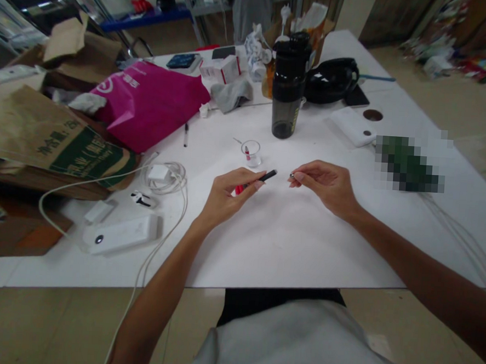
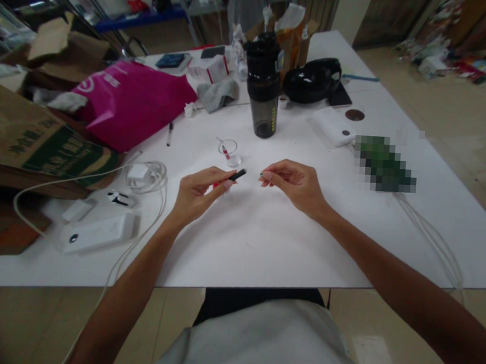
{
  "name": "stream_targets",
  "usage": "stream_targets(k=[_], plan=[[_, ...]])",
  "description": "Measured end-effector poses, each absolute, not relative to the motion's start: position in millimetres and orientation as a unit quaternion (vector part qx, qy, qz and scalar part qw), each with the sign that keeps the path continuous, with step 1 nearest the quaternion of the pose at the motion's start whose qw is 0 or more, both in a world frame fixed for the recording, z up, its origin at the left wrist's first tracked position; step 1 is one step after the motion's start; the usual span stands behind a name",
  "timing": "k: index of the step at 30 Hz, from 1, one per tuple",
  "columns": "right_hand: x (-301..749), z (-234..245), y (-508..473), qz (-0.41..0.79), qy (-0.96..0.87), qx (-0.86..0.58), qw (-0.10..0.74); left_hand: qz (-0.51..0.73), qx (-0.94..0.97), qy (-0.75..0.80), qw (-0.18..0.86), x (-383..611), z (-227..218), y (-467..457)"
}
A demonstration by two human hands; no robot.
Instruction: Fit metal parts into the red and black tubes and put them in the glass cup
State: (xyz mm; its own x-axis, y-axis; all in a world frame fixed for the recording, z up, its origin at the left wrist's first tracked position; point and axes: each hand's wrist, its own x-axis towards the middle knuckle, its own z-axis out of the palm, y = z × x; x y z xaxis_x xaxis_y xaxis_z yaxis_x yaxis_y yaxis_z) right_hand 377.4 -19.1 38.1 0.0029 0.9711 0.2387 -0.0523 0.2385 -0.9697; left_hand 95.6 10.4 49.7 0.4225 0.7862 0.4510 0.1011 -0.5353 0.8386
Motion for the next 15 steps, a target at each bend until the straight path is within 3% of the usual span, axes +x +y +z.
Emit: stream_targets(k=[15], plan=[[373.3, 34.2, -24.0, 0.470, -0.564, -0.418, 0.535, 0.423, 0.779, 0.292, 0.359, 104.8, 47.5, 1.8]])
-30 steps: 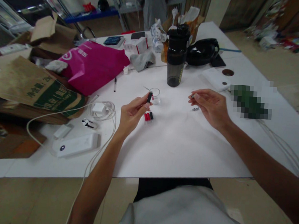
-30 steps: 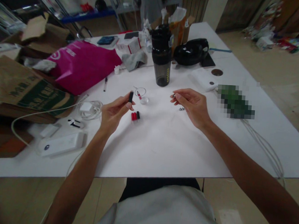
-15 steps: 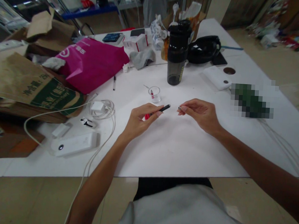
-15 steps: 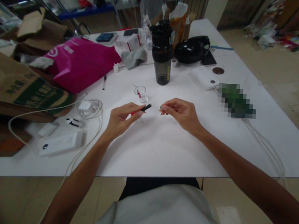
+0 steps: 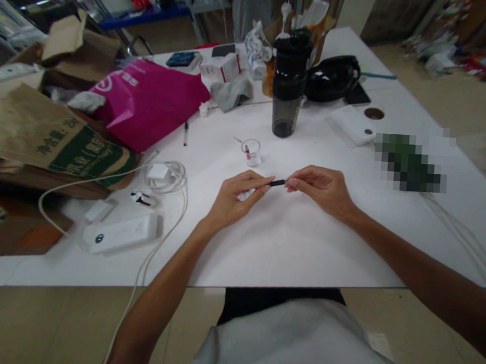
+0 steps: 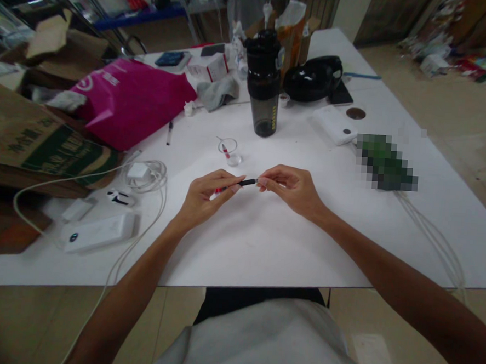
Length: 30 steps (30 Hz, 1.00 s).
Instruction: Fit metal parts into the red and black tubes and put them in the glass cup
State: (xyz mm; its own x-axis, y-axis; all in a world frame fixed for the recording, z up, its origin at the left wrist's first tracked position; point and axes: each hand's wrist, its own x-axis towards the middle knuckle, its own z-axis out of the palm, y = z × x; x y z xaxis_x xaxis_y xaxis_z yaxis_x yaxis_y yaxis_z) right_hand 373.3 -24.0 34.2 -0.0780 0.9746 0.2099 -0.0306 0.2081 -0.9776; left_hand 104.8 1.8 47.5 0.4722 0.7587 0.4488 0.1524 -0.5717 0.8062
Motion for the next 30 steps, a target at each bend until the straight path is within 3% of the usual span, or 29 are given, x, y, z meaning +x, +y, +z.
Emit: stream_targets(k=[30], plan=[[369.1, 37.1, -26.3, 0.443, -0.582, -0.452, 0.510, 0.426, 0.795, 0.273, 0.334, 107.5, 50.7, -0.9]])
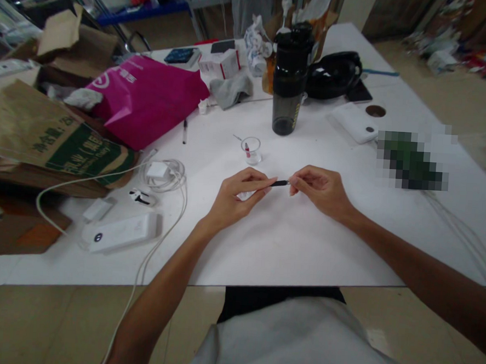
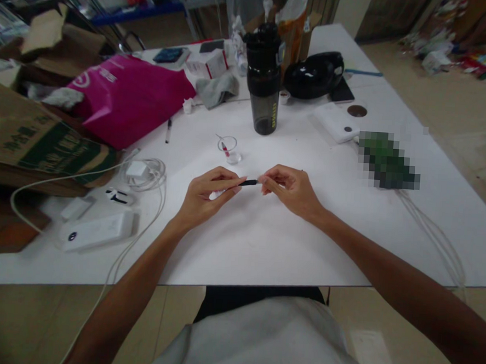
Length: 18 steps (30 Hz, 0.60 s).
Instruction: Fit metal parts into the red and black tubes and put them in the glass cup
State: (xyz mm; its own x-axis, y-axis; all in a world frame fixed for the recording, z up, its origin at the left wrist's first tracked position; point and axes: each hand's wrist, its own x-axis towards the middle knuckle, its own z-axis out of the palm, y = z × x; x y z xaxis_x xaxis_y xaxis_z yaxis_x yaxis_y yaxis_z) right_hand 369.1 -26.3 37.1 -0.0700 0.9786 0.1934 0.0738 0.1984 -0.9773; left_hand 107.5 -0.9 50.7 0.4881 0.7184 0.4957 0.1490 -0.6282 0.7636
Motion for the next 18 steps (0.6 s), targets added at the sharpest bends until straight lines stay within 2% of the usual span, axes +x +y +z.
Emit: stream_targets(k=[6, 12, 18], plan=[[370.2, 36.1, -26.8, 0.414, -0.609, -0.460, 0.497, 0.436, 0.792, 0.266, 0.335, 108.1, 50.8, -1.2], [374.6, 31.4, -25.1, 0.413, -0.609, -0.423, 0.528, 0.444, 0.763, 0.303, 0.359, 105.1, 48.3, 1.5], [378.2, 37.5, -26.7, 0.293, -0.700, -0.391, 0.521, 0.433, 0.720, 0.324, 0.435, 105.3, 49.2, 2.2]])
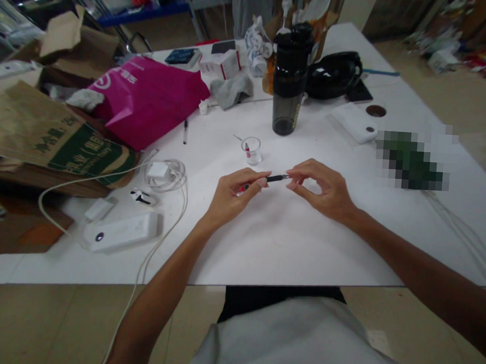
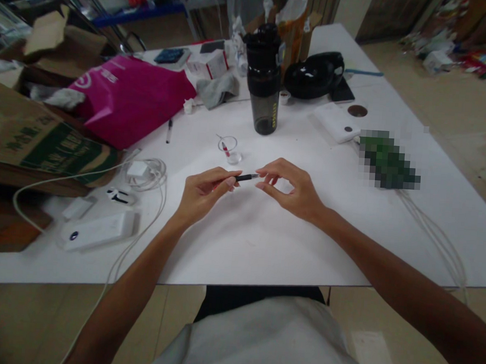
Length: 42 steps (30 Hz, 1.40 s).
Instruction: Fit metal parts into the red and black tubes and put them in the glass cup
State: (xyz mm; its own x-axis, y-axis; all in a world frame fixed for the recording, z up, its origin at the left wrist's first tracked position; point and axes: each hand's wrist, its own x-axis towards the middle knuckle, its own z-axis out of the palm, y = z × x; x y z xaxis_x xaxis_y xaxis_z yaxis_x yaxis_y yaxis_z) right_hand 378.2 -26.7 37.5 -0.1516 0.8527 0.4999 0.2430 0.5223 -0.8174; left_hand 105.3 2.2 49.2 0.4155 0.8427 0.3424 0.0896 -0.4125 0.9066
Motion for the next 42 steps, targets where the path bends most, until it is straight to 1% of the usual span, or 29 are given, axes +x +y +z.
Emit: stream_targets(k=[6, 10, 20, 27, 38, 42], plan=[[376.3, 33.2, -25.1, 0.204, -0.737, -0.356, 0.537, 0.415, 0.710, 0.336, 0.459, 107.1, 50.5, 0.5], [375.8, 30.7, -23.9, 0.178, -0.742, -0.351, 0.543, 0.407, 0.712, 0.334, 0.465, 107.8, 52.2, -0.3], [375.9, 33.1, -23.3, 0.181, -0.748, -0.352, 0.533, 0.427, 0.724, 0.319, 0.438, 106.6, 51.3, 1.5], [377.8, 32.1, -22.9, 0.197, -0.760, -0.351, 0.511, 0.440, 0.735, 0.299, 0.420, 106.0, 50.0, 2.1], [375.9, 31.3, -23.8, 0.183, -0.746, -0.349, 0.537, 0.429, 0.721, 0.329, 0.434, 107.8, 52.7, 0.8], [376.6, 31.4, -23.2, 0.181, -0.751, -0.348, 0.532, 0.431, 0.729, 0.320, 0.425, 107.3, 51.8, 1.1]])
